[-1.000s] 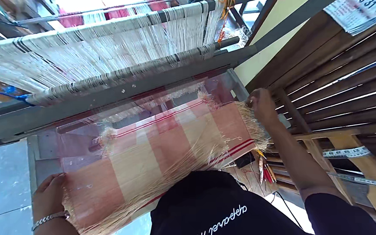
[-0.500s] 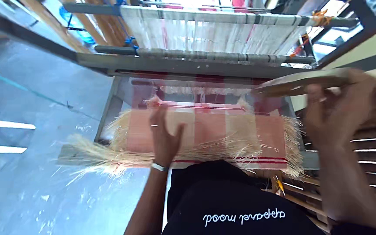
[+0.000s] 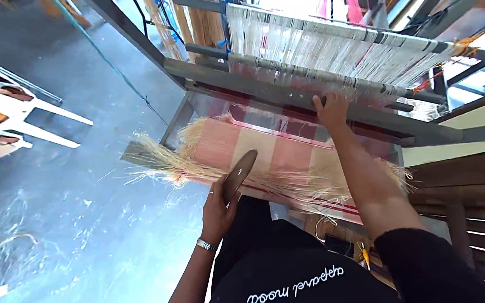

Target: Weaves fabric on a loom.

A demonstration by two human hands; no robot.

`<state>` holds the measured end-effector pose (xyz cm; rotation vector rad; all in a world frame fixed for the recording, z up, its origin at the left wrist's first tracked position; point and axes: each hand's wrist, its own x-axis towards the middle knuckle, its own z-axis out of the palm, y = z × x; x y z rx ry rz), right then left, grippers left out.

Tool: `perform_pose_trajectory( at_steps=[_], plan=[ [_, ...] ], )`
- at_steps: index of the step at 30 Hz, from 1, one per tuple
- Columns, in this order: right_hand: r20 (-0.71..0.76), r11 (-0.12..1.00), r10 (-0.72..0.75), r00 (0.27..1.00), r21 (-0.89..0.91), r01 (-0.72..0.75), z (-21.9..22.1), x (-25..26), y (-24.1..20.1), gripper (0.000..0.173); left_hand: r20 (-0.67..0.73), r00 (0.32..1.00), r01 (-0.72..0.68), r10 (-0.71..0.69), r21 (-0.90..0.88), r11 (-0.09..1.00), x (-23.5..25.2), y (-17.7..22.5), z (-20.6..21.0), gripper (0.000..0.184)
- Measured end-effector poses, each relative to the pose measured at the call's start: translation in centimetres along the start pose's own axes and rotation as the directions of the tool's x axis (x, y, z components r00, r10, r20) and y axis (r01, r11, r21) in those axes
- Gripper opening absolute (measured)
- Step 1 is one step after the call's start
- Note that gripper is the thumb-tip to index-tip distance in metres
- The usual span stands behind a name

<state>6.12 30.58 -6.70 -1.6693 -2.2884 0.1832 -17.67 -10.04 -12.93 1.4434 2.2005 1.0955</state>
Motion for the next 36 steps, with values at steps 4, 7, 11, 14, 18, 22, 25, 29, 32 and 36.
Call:
perform_pose_trajectory(
  at_steps=[4,7,11,14,18,22,25,29,32,36],
  plan=[
    [-0.070,0.998,0.018,0.997,-0.060,-0.022,1.6,-10.2,-1.4,0.077,-0.008,0.991,0.131,-0.132,-0.064,0.989,-4.1,-2.4,-0.2,0.071],
    [-0.033,0.999,0.022,0.999,-0.026,-0.023,1.5,-10.7,-0.7,0.077,-0.013,0.990,0.142,-0.144,-0.071,0.987,-6.0,-2.3,-1.1,0.072],
    [-0.002,0.998,0.063,0.998,0.022,-0.063,0.9,-7.9,-0.7,0.080,-0.052,0.996,0.070,-0.073,-0.070,0.995,-7.2,-1.7,-3.0,0.070],
    [0.037,0.997,0.069,0.997,0.040,-0.070,0.3,-9.2,-1.5,0.078,-0.103,0.993,0.054,-0.064,-0.098,0.994,-8.8,-2.0,-4.5,0.068],
    [0.109,0.997,0.079,0.991,0.016,-0.081,-0.8,-11.4,-1.6,0.081,-0.122,0.986,0.092,-0.110,-0.145,0.985,-11.0,-4.4,-5.7,0.069],
    [0.138,0.994,0.112,0.984,-0.011,-0.112,-0.7,-10.8,-2.1,0.080,-0.157,0.971,0.156,-0.178,-0.146,0.977,-11.3,-6.2,-7.1,0.070],
    [0.114,0.993,0.119,0.986,-0.038,-0.116,-0.3,-10.6,-1.9,0.079,-0.163,0.958,0.207,-0.236,-0.176,0.962,-9.5,-7.3,-7.3,0.072],
    [0.119,0.990,0.136,0.984,-0.050,-0.131,-0.1,-10.6,-1.6,0.081,-0.093,0.978,0.171,-0.189,-0.169,0.971,-5.6,-8.3,-8.1,0.073],
    [0.122,0.985,0.169,0.978,-0.066,-0.162,-0.2,-10.2,-2.1,0.080,-0.036,0.994,0.096,-0.102,-0.140,0.985,-2.3,-9.4,-8.9,0.073],
    [0.099,0.967,0.248,0.964,-0.090,-0.240,0.5,-10.2,-3.4,0.082,0.044,0.995,0.088,-0.084,-0.099,0.991,-0.1,-11.1,-10.0,0.070]
  ],
)
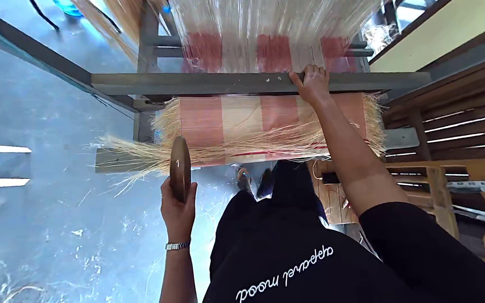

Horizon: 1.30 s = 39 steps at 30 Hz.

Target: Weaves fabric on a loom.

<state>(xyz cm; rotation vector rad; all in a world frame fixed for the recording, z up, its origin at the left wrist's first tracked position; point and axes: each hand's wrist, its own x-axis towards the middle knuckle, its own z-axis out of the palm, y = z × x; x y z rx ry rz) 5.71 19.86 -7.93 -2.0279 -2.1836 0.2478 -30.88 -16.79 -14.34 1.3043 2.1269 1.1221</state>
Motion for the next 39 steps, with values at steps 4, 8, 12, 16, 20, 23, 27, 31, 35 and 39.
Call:
perform_pose_trajectory(
  at_steps=[4,8,12,16,20,23,27,31,35,39],
  plan=[
    [-0.029,1.000,-0.018,0.999,0.000,0.018,-0.5,0.1,-0.1,0.080,0.014,1.000,0.003,-0.002,-0.022,1.000,1.8,-0.8,-0.3,0.070],
    [-0.075,1.000,-0.022,0.997,-0.016,0.021,0.2,-0.1,0.0,0.078,0.024,0.998,0.053,-0.053,-0.006,0.999,3.3,-1.1,0.3,0.071],
    [-0.219,1.000,-0.015,0.976,0.004,0.016,1.8,0.7,0.0,0.070,-0.016,0.998,0.062,-0.062,-0.003,0.998,4.7,-0.6,1.1,0.070],
    [-0.244,0.999,-0.031,0.969,0.009,0.034,1.8,4.5,0.0,0.070,-0.074,0.995,0.071,-0.073,-0.041,0.997,5.1,0.0,1.3,0.069],
    [-0.209,0.999,0.000,0.978,0.043,0.009,1.0,9.6,-1.0,0.078,-0.062,0.996,0.061,-0.061,-0.004,0.998,5.2,0.2,0.7,0.070],
    [-0.151,0.999,0.030,0.988,0.042,-0.024,0.6,7.9,-0.9,0.078,-0.018,0.999,0.029,-0.028,0.053,0.998,4.8,-0.7,-0.3,0.070],
    [-0.093,0.999,0.001,0.996,0.043,0.003,0.1,0.5,-0.9,0.078,-0.033,0.999,0.022,-0.020,0.049,0.999,4.8,-0.9,-1.5,0.070],
    [-0.064,0.999,0.045,0.997,0.028,-0.044,0.0,0.0,-1.2,0.074,-0.005,1.000,-0.021,0.021,0.106,0.994,5.3,-0.1,-1.3,0.070],
    [-0.064,0.986,-0.139,0.988,0.081,0.144,0.0,-0.6,0.5,0.072,0.096,0.992,-0.103,0.085,0.204,0.974,7.7,1.5,0.0,0.074],
    [-0.154,0.938,-0.272,0.950,0.179,0.298,-1.2,-4.8,1.9,0.077,0.267,0.938,-0.299,0.222,0.294,0.908,12.3,2.5,1.9,0.065]
  ],
)
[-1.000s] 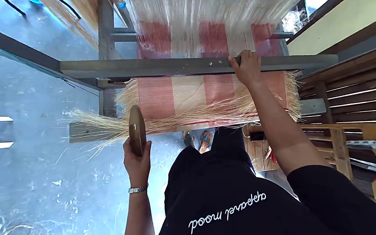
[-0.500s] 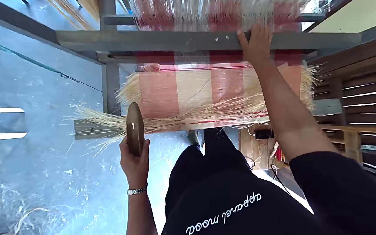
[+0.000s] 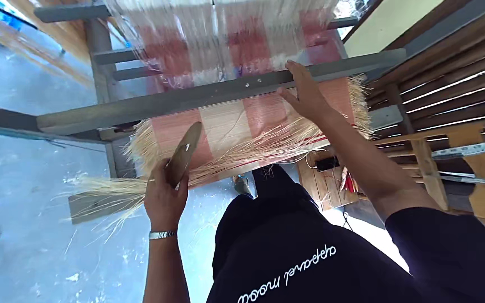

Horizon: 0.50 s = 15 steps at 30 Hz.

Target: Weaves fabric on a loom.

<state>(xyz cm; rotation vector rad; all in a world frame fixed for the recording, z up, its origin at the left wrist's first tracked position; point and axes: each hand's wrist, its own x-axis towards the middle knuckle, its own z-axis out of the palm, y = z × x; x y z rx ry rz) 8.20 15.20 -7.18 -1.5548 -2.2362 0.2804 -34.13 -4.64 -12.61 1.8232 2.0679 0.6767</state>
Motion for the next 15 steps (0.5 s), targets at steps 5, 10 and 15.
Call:
perform_pose_trajectory(
  at_steps=[5,10,15],
  plan=[
    [0.069,0.995,-0.087,0.994,-0.051,0.091,2.2,-5.7,0.1,0.063,0.083,0.991,-0.113,0.103,0.117,0.987,6.1,0.8,0.9,0.057],
    [0.218,0.993,0.021,0.976,-0.117,0.005,6.6,-4.2,0.2,0.106,0.111,0.987,-0.131,0.116,0.142,0.981,9.9,0.4,2.9,0.059],
    [0.411,0.985,0.076,0.908,-0.174,-0.003,5.5,-9.0,0.9,0.135,0.034,0.996,-0.086,0.081,0.176,0.981,10.1,-0.9,4.6,0.059]
  ],
)
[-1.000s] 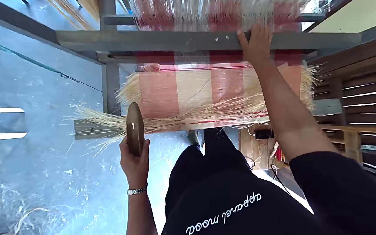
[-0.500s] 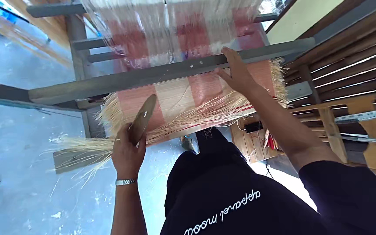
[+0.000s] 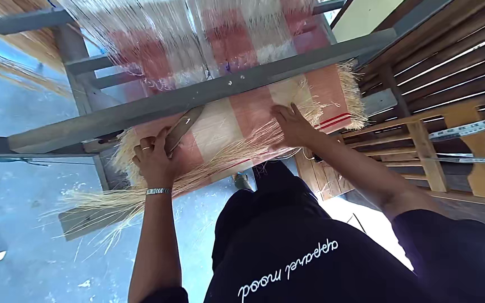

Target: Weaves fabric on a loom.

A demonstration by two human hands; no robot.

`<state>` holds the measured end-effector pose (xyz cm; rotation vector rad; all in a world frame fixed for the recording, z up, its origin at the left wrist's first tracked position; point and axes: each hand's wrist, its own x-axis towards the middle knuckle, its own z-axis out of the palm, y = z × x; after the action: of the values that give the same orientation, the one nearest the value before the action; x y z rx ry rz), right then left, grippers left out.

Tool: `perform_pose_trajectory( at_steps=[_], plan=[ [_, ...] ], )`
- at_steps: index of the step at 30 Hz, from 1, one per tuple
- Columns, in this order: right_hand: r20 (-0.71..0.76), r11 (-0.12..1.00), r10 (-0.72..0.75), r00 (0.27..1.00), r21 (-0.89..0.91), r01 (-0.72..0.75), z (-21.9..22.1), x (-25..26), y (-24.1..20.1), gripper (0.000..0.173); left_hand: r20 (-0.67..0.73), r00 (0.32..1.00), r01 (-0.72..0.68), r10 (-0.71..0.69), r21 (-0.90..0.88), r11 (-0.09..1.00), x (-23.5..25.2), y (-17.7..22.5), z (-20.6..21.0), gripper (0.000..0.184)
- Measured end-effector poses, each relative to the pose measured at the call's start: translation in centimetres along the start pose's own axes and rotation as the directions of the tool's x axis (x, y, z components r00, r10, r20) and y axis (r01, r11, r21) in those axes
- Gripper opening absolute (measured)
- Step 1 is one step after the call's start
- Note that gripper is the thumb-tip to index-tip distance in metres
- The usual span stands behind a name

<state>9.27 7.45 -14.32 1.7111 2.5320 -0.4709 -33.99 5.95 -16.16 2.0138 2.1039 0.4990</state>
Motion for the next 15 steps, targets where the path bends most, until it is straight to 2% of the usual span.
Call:
perform_pose_trajectory(
  at_steps=[2,3,6,7,8,10,11,12,13,15],
  plan=[
    [-0.006,0.996,-0.056,0.998,-0.077,0.055,1.8,-4.2,0.4,0.138,-0.035,0.999,0.005,-0.004,0.024,1.000,-0.4,-0.1,0.4,0.062],
    [-0.022,0.992,-0.079,0.997,-0.104,0.076,3.0,-5.8,1.1,0.132,-0.060,0.998,0.008,-0.006,0.035,0.999,-0.6,0.0,0.5,0.062],
    [-0.157,0.991,-0.115,0.981,-0.093,0.102,5.3,-7.9,3.2,0.080,-0.130,0.991,-0.019,0.023,0.029,0.999,-1.8,1.7,0.3,0.070],
    [-0.216,0.990,-0.126,0.968,-0.093,0.108,5.6,-7.8,3.6,0.072,-0.114,0.991,-0.077,0.076,-0.002,0.997,-2.6,2.5,0.2,0.079],
    [-0.245,0.989,-0.132,0.960,-0.093,0.112,5.4,-7.6,3.8,0.074,-0.065,0.986,-0.153,0.151,-0.034,0.988,-3.7,3.2,0.3,0.090],
    [-0.203,0.987,-0.134,0.970,-0.116,0.112,4.8,-7.6,3.6,0.085,0.064,0.945,-0.317,0.322,-0.072,0.946,-6.0,4.0,1.7,0.118],
    [-0.162,0.987,-0.136,0.977,-0.111,0.119,4.6,-7.7,3.5,0.082,0.100,0.917,-0.383,0.387,-0.057,0.922,-7.0,4.3,2.7,0.126],
    [-0.128,0.986,-0.143,0.981,-0.102,0.130,4.5,-7.9,3.5,0.072,0.119,0.896,-0.428,0.428,-0.028,0.903,-7.8,4.2,3.7,0.127],
    [-0.108,0.986,-0.151,0.983,-0.089,0.141,4.4,-8.3,3.7,0.057,0.129,0.884,-0.453,0.450,-0.004,0.891,-8.5,3.9,4.5,0.120],
    [-0.073,0.988,-0.147,0.986,-0.057,0.143,4.2,-8.9,3.9,0.025,0.097,0.879,-0.468,0.466,-0.008,0.884,-9.5,3.4,5.4,0.085]
  ],
)
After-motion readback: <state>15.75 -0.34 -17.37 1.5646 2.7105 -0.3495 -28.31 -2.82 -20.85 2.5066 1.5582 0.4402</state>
